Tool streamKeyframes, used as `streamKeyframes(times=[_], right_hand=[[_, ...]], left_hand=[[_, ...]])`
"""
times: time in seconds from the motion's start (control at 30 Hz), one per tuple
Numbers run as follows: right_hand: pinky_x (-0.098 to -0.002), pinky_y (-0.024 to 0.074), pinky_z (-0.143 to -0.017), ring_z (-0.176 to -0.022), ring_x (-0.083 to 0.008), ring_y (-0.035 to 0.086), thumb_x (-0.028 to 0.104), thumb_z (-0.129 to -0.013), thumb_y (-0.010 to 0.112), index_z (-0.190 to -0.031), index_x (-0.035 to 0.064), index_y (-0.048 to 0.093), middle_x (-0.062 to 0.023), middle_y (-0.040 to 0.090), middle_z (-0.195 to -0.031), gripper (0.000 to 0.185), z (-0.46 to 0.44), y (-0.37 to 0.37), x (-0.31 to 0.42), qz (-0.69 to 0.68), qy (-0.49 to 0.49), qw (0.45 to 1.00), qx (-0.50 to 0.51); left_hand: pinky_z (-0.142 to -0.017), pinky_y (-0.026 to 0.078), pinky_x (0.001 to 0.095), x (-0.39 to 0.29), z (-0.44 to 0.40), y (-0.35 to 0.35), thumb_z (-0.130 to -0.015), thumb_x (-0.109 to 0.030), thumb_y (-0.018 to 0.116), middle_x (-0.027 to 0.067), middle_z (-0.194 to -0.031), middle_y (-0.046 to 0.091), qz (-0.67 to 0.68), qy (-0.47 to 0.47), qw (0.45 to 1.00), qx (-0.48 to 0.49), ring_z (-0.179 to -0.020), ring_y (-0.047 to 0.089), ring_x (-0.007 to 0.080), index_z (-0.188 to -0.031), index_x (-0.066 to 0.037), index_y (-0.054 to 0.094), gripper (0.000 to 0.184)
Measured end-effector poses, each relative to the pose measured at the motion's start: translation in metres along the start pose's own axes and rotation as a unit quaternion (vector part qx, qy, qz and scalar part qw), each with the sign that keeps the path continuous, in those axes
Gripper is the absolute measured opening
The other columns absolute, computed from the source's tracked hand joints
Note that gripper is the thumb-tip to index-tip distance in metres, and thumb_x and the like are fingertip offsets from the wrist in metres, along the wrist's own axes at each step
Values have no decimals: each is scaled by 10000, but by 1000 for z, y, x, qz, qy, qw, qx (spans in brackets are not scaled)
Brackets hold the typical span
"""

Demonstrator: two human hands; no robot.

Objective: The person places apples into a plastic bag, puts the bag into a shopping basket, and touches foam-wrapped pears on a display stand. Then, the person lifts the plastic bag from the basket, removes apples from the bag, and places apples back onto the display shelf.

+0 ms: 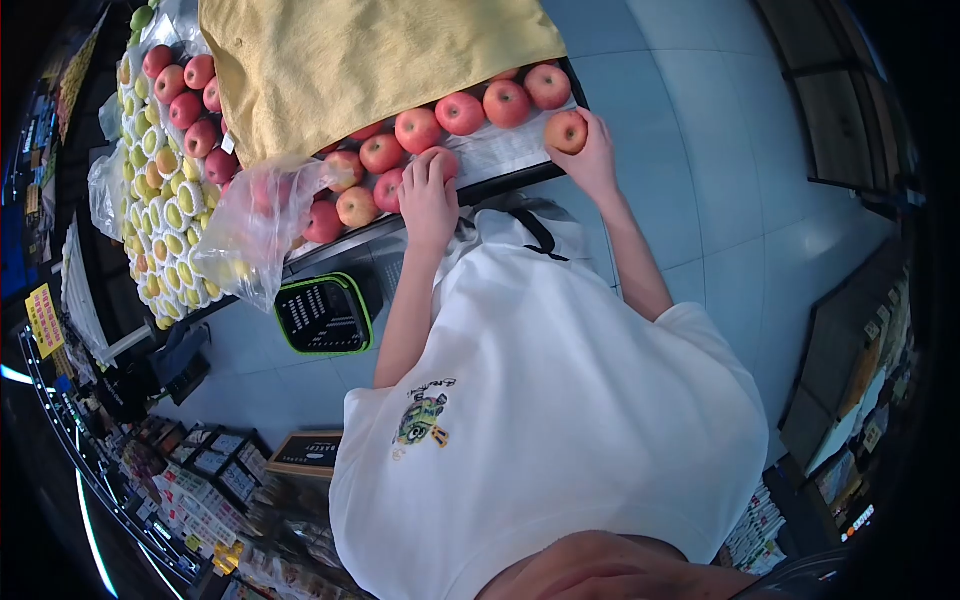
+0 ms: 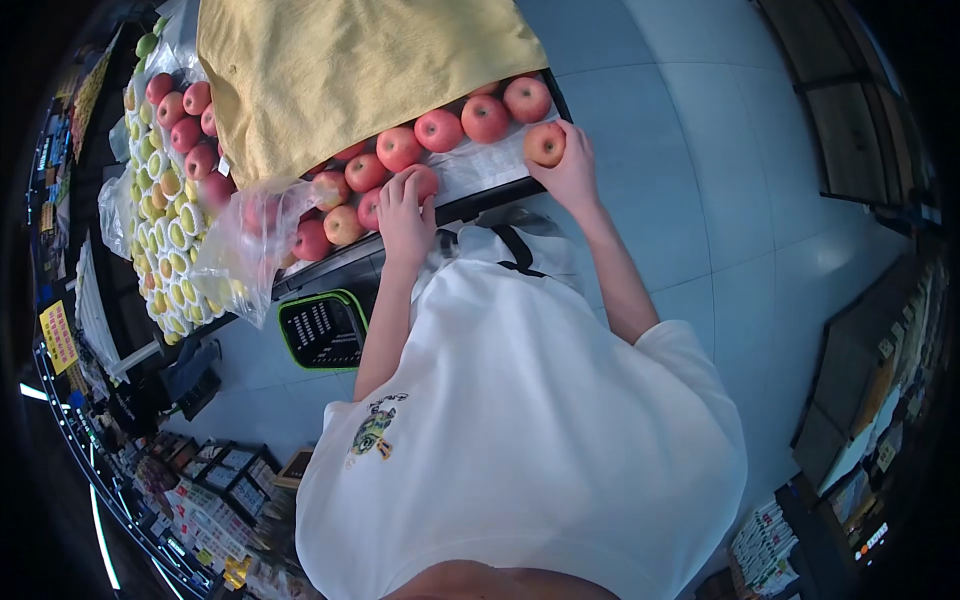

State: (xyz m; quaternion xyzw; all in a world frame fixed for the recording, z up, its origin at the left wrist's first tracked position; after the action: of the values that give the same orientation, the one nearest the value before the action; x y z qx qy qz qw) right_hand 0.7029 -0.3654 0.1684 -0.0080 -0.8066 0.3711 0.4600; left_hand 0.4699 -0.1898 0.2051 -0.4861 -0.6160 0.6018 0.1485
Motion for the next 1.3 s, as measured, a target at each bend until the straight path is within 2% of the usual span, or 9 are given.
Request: streamKeyframes(times=[0.13,0.5,0.7,0.83,0.9,1.03,1.13,1.2,1.3], right_hand=[[-487,460,-1028,-1185,-403,541,221,-649,927,-1337,30,506,-183,587,-1258,829,-1,1,-5,-23,30,999,1],[-532,391,-1053,-1219,-387,485,410,-653,937,-1413,84,509,-146,530,-1346,932,10,-9,-5,92,20,995,-13],[-496,398,-1059,-1210,-328,546,369,-658,944,-1344,84,603,-103,595,-1293,818,18,-11,-6,128,29,991,-15],[-491,399,-1055,-1224,-318,544,371,-679,931,-1344,90,606,-91,603,-1287,792,20,-8,-9,138,45,989,-34],[-539,362,-1059,-1260,-324,507,399,-687,915,-1396,120,557,-88,564,-1323,842,20,-5,-14,113,68,991,-27],[-547,351,-1082,-1267,-344,494,391,-698,915,-1424,119,526,-116,532,-1346,867,18,-5,-11,121,83,989,-5],[-546,346,-1088,-1255,-354,490,374,-713,915,-1427,106,517,-142,504,-1327,860,16,-6,8,111,62,991,-47],[-542,349,-1084,-1235,-349,491,354,-728,910,-1422,97,518,-145,495,-1311,838,13,-5,19,110,54,990,-67],[-488,394,-1040,-1170,-318,503,300,-762,901,-1405,75,529,-142,493,-1277,775,0,6,44,106,35,987,-119]], left_hand=[[-983,452,466,-1,-1,1,-843,-131,712,85,-1346,572,-7,-2,1000,1,-1209,537,336,-1304,-94,566,485],[-963,462,466,1,-2,-2,-835,-127,719,81,-1344,570,1,6,1000,4,-1205,537,336,-1305,-103,569,494],[-974,469,446,2,-3,-5,-819,-104,702,61,-1339,583,17,17,1000,-5,-1237,551,311,-1287,-105,581,483],[-1002,460,453,6,-2,-14,-830,-92,707,94,-1316,606,75,26,996,-29,-1232,564,327,-1275,-86,592,459],[-1004,466,461,7,2,-27,-840,-72,722,137,-1260,638,117,55,989,-64,-1201,584,347,-1259,-61,603,436],[-1000,472,469,17,16,-58,-833,-58,748,154,-1182,662,180,17,981,-63,-1152,598,357,-1241,-46,613,429],[-907,518,429,28,33,-96,-818,-11,748,160,-1120,668,176,44,976,-125,-1003,646,334,-1232,-30,611,437],[-742,513,354,46,58,-131,-834,30,731,155,-1000,664,202,28,946,-251,-782,635,268,-1191,-4,604,381],[-707,426,256,90,95,-187,-916,-17,704,48,-837,602,206,-37,886,-413,-727,531,119,-1146,6,557,274]])
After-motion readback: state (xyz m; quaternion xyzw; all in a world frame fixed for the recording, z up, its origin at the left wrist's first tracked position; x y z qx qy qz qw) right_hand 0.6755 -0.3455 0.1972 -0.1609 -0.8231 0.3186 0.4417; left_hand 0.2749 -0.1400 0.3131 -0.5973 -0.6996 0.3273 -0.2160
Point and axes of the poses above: each hand's wrist, its own z-axis away from the middle knuckle, its own y-axis out of the palm, x = y × z, the point moved 5 cm from there along -z, towards the middle knuckle
